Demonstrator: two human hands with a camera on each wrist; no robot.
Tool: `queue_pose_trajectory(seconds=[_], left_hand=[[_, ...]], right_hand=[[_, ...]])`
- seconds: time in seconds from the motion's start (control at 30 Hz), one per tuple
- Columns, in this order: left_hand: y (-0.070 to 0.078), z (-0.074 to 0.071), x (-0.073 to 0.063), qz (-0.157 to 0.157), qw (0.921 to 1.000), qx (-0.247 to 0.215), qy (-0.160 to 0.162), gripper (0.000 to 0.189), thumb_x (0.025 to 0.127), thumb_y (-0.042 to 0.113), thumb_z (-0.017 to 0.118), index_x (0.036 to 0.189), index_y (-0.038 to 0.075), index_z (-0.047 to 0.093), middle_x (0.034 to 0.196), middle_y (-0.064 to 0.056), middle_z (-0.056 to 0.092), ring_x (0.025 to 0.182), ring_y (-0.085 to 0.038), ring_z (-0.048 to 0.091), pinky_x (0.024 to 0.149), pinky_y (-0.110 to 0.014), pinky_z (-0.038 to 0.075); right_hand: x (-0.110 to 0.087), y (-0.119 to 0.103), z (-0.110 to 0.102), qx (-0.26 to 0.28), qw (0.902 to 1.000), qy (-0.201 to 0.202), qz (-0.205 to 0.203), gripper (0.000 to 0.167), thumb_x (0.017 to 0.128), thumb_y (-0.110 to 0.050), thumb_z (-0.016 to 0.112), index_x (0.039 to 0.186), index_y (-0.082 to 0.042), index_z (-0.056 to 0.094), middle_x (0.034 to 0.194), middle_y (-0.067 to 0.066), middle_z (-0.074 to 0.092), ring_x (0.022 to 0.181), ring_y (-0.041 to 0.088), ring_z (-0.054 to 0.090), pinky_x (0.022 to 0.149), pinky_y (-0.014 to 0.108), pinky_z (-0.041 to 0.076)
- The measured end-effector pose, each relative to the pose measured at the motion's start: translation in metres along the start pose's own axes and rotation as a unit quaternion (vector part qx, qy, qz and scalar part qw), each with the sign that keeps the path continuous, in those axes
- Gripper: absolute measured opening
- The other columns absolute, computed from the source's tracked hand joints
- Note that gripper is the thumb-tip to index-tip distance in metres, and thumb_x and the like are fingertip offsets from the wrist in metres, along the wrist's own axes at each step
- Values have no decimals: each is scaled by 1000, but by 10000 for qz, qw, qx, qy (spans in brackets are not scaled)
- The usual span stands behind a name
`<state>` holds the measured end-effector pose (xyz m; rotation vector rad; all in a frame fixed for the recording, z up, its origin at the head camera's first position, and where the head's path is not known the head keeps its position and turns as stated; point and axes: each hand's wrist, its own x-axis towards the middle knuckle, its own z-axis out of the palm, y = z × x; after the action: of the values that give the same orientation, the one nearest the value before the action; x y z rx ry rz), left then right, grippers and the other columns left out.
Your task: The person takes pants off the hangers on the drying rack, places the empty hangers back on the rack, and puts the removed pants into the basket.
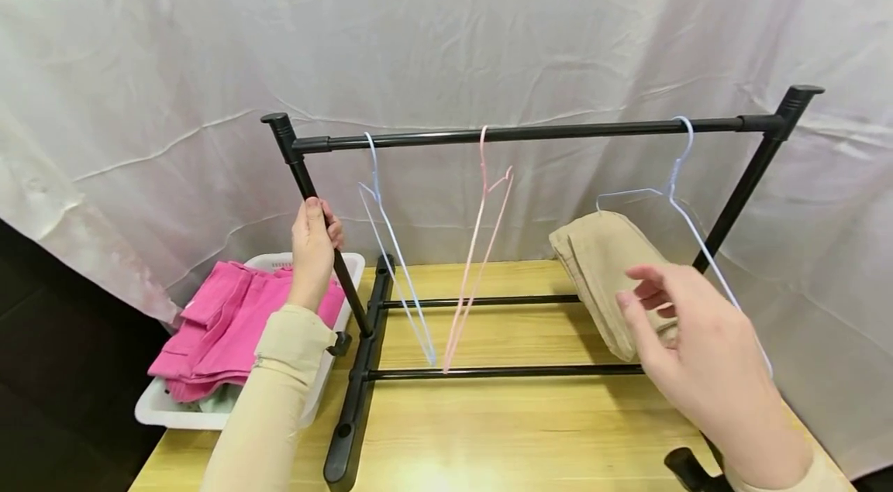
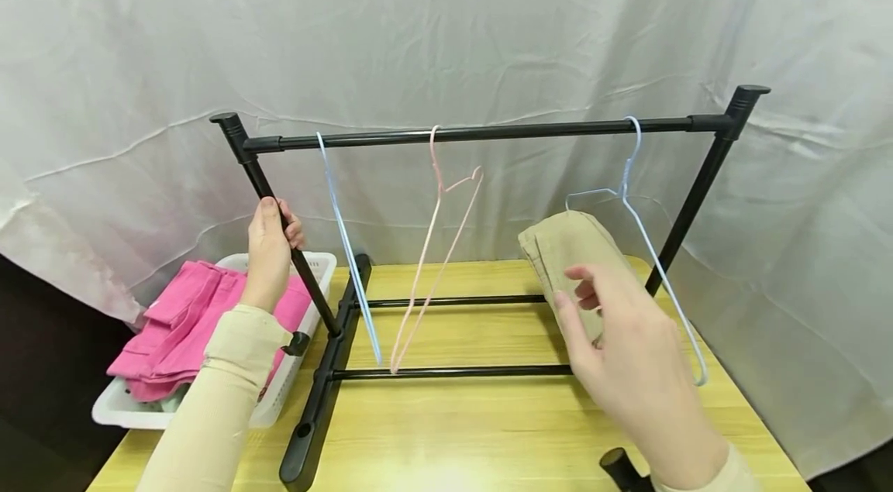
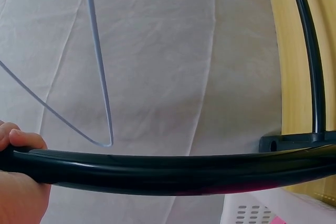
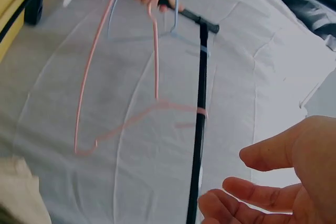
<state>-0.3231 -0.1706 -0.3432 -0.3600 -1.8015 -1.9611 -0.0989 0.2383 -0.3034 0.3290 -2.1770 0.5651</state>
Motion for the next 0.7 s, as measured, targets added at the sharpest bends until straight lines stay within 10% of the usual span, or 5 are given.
queue_pose_trajectory(seconds=[0.33, 0.53, 0.7], left_hand=[[1, -3, 0, 56, 10000, 56, -32, 43, 113, 55, 31, 101, 17, 46, 71, 4, 41, 61, -12, 37, 60, -21, 35], [0, 0, 0, 31, 10000, 4, -13, 44, 114, 54, 31, 102, 14, 46, 70, 4, 41, 61, -10, 37, 60, -21, 35], [0, 2, 0, 63, 10000, -28, 10, 38, 114, 51, 31, 99, 20, 47, 69, 5, 40, 60, -10, 37, 59, -21, 35]], right_hand=[[12, 42, -26, -212, 9997, 29, 81, 53, 96, -15, 74, 142, 4, 57, 129, 30, 58, 116, 45, 55, 103, 32, 36], [14, 76, -29, -369, 9972, -552, 341, 61, 100, -14, 70, 148, 13, 45, 127, 38, 55, 115, 53, 50, 92, 64, 36], [12, 93, -32, -481, 9823, -1475, 1051, 68, 104, -24, 68, 154, 12, 38, 124, 35, 57, 107, 47, 60, 85, 55, 45]])
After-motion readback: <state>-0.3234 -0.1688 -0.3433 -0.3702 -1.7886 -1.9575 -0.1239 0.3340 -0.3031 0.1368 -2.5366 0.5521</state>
